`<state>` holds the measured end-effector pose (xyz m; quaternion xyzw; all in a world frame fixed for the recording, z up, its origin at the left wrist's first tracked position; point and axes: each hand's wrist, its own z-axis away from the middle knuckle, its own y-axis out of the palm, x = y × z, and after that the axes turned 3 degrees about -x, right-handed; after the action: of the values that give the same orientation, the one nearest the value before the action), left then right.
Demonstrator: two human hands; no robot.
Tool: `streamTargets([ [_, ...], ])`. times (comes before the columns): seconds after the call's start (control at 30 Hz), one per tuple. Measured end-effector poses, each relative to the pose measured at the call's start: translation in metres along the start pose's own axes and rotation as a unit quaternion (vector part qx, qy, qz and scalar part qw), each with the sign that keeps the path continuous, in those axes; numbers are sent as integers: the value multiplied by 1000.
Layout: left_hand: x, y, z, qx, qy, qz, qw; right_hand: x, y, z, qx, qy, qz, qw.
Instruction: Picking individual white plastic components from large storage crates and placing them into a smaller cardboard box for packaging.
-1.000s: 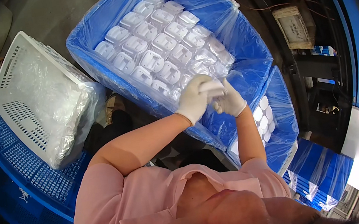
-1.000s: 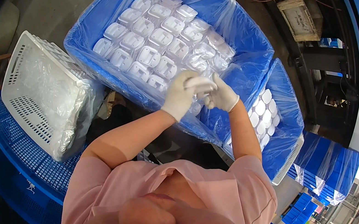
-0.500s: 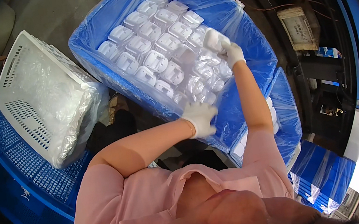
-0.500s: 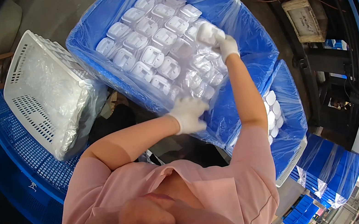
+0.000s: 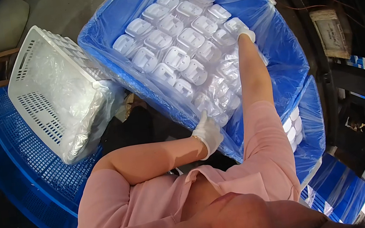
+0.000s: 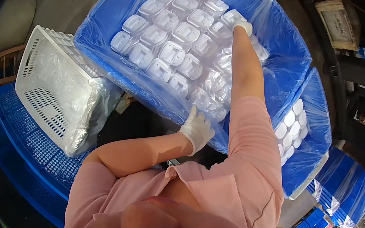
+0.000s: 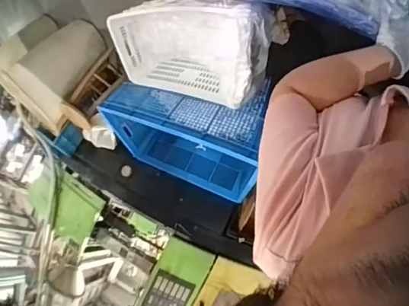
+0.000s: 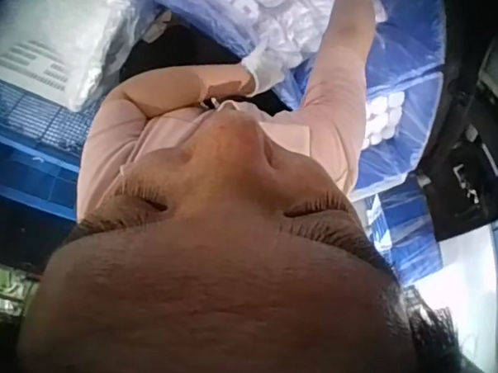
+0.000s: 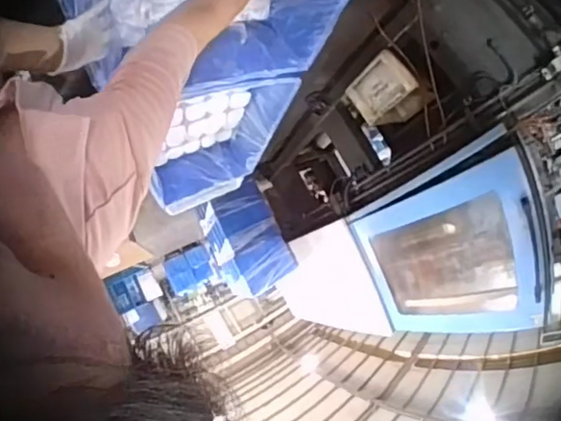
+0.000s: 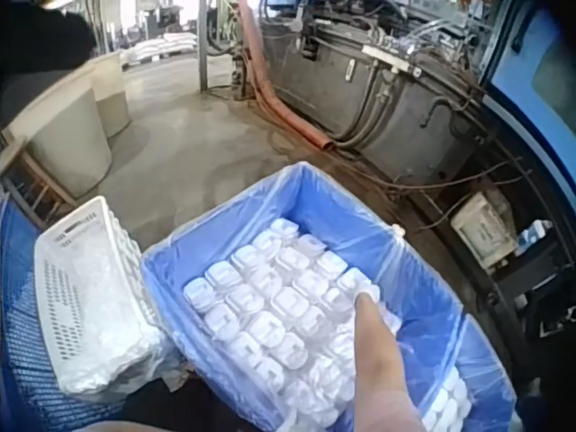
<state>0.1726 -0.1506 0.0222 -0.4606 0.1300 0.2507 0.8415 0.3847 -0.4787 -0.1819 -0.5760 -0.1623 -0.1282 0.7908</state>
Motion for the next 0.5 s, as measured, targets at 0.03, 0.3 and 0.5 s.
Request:
streamTargets([
  [0.03,-1,-3,0,-10,8,-5,1000,-2,3,-16,13,-39,63,997],
  [0.3,-2,4,-7,-35,-3,-7,999,2,6,-17,48,-81,116,989],
  [0.5,-5,1,-12,-2,8,-9,1000,0,-17,-7,-22,-109,93,989],
])
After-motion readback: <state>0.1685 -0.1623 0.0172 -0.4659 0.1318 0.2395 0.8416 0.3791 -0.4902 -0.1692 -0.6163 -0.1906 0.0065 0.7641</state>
